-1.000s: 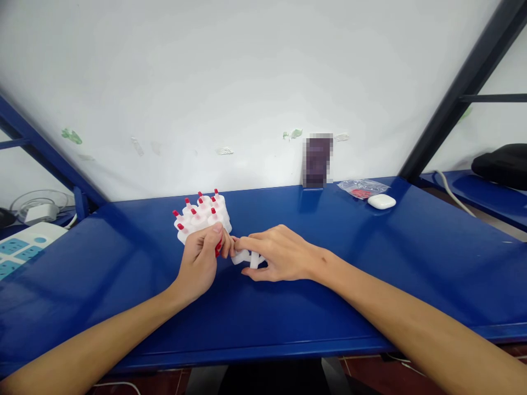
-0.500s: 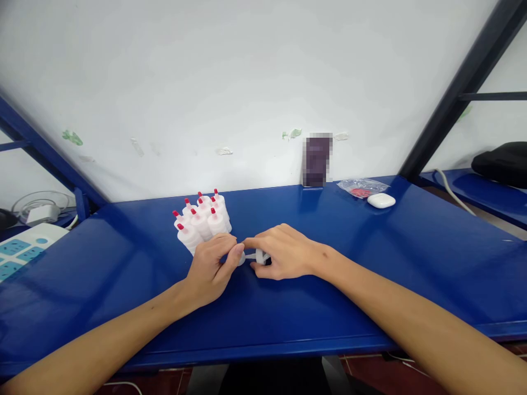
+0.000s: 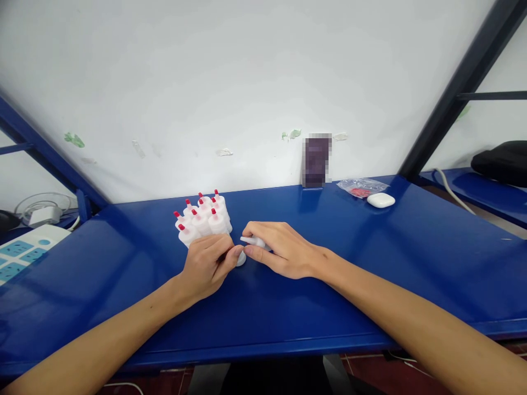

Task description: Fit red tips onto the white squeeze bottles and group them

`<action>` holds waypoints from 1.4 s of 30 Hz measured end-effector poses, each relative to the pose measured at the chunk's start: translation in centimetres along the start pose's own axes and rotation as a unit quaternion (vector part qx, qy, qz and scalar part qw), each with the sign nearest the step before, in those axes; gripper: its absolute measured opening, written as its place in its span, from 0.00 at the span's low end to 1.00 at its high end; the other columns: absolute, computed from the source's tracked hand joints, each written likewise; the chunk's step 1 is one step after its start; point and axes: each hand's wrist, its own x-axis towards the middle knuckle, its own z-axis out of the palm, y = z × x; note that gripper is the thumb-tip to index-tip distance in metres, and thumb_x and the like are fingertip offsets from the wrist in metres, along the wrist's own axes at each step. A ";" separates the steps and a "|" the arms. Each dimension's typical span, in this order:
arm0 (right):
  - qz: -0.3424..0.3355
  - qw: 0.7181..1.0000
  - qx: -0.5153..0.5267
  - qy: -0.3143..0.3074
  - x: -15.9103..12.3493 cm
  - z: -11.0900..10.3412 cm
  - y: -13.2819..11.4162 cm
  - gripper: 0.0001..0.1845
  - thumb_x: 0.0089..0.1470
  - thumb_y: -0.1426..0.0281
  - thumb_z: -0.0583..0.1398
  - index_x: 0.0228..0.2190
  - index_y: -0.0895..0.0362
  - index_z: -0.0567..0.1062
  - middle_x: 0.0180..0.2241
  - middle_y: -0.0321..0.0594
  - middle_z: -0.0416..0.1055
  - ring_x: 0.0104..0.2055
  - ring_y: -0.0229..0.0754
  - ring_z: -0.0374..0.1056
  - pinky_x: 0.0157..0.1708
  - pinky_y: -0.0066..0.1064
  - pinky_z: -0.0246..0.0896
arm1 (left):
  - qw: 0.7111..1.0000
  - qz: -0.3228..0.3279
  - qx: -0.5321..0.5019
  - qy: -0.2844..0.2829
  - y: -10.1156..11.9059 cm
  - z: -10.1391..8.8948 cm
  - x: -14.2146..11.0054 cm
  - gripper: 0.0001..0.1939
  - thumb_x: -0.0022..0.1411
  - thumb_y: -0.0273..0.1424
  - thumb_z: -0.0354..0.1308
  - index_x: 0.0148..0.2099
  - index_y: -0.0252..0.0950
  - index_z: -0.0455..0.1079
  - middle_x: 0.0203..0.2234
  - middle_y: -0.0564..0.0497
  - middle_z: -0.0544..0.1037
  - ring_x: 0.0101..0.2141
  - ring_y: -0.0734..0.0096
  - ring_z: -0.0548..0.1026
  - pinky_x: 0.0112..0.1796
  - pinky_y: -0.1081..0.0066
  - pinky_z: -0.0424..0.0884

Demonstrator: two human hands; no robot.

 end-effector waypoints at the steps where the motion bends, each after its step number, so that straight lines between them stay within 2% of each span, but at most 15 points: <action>1: -0.003 1.000 0.005 -0.001 0.0 0.0 -0.1 0.13 0.67 0.60 0.49 0.38 0.56 0.64 0.32 0.35 0.65 0.30 0.36 0.59 0.33 0.30 0.53 | 1.000 -0.001 0.008 -0.002 0.0 0.0 0.0 0.19 0.71 0.30 0.49 0.25 0.36 0.55 0.16 0.58 0.58 0.19 0.78 0.54 0.23 0.73 0.52; 4: -0.022 1.000 0.006 -0.001 -0.1 0.1 -0.2 0.11 0.67 0.61 0.49 0.37 0.56 0.63 0.31 0.34 0.63 0.29 0.36 0.56 0.31 0.29 0.52 | 1.000 0.001 0.020 -0.002 0.0 0.0 0.0 0.19 0.71 0.32 0.48 0.25 0.36 0.56 0.16 0.58 0.59 0.19 0.78 0.54 0.22 0.73 0.52; 9: -0.071 0.997 -0.019 0.004 0.0 0.5 -0.3 0.10 0.64 0.65 0.51 0.41 0.57 0.65 0.33 0.37 0.65 0.31 0.37 0.58 0.33 0.30 0.53 | 0.999 0.035 0.016 0.004 0.1 0.1 -0.1 0.19 0.72 0.32 0.47 0.26 0.35 0.59 0.17 0.57 0.63 0.19 0.79 0.57 0.23 0.74 0.55; 13: -0.095 0.994 -0.059 0.004 0.3 1.1 -0.5 0.06 0.59 0.67 0.54 0.31 0.56 0.62 0.29 0.35 0.61 0.28 0.36 0.54 0.29 0.29 0.50 | 0.998 0.047 0.038 -0.021 0.0 0.2 -0.2 0.19 0.72 0.33 0.48 0.27 0.35 0.61 0.17 0.57 0.65 0.19 0.78 0.59 0.24 0.73 0.57; 16: -0.090 0.990 -0.104 0.020 0.4 1.6 -0.3 0.09 0.56 0.69 0.55 0.26 0.54 0.59 0.26 0.34 0.58 0.25 0.35 0.51 0.25 0.28 0.46 | 0.996 0.063 0.054 -0.031 0.0 0.1 -0.1 0.21 0.73 0.34 0.47 0.26 0.35 0.59 0.16 0.57 0.65 0.18 0.77 0.58 0.23 0.72 0.56; 19: -0.063 0.991 -0.116 0.013 0.5 1.8 0.1 0.10 0.53 0.69 0.57 0.27 0.54 0.58 0.23 0.30 0.58 0.22 0.34 0.49 0.23 0.28 0.43 | 0.993 0.088 0.071 -0.043 0.1 -0.1 0.2 0.22 0.73 0.34 0.46 0.25 0.35 0.59 0.16 0.57 0.64 0.18 0.77 0.58 0.22 0.72 0.55; 22: -0.038 0.992 -0.115 -0.017 0.4 1.7 0.2 0.09 0.56 0.66 0.57 0.31 0.54 0.60 0.23 0.30 0.61 0.22 0.35 0.53 0.24 0.28 0.44 | 0.988 0.115 0.093 -0.051 0.2 -0.3 0.3 0.21 0.73 0.34 0.47 0.25 0.35 0.60 0.16 0.56 0.65 0.18 0.77 0.58 0.22 0.71 0.54; 27: -0.041 0.990 -0.132 -0.001 0.3 1.6 0.1 0.07 0.58 0.67 0.57 0.31 0.54 0.62 0.25 0.32 0.65 0.24 0.36 0.57 0.26 0.28 0.46 | 0.982 0.131 0.125 -0.054 0.1 -0.6 0.5 0.21 0.71 0.33 0.49 0.24 0.35 0.61 0.16 0.56 0.65 0.17 0.76 0.59 0.22 0.71 0.54; 36: -0.039 0.985 -0.170 0.002 0.3 2.1 1.1 0.16 0.57 0.59 0.62 0.27 0.55 0.64 0.23 0.31 0.65 0.22 0.34 0.54 0.23 0.29 0.38 | 0.979 0.142 0.105 -0.104 -0.1 -0.6 0.4 0.21 0.73 0.33 0.45 0.26 0.35 0.63 0.17 0.56 0.67 0.18 0.76 0.61 0.22 0.71 0.55; 42: -0.027 0.981 -0.193 0.017 0.3 2.2 0.4 0.14 0.59 0.60 0.59 0.28 0.55 0.64 0.21 0.32 0.65 0.21 0.34 0.54 0.23 0.29 0.37 | 0.987 0.095 0.090 -0.092 0.3 -0.3 0.4 0.21 0.75 0.34 0.41 0.27 0.35 0.60 0.18 0.55 0.66 0.18 0.75 0.60 0.22 0.71 0.56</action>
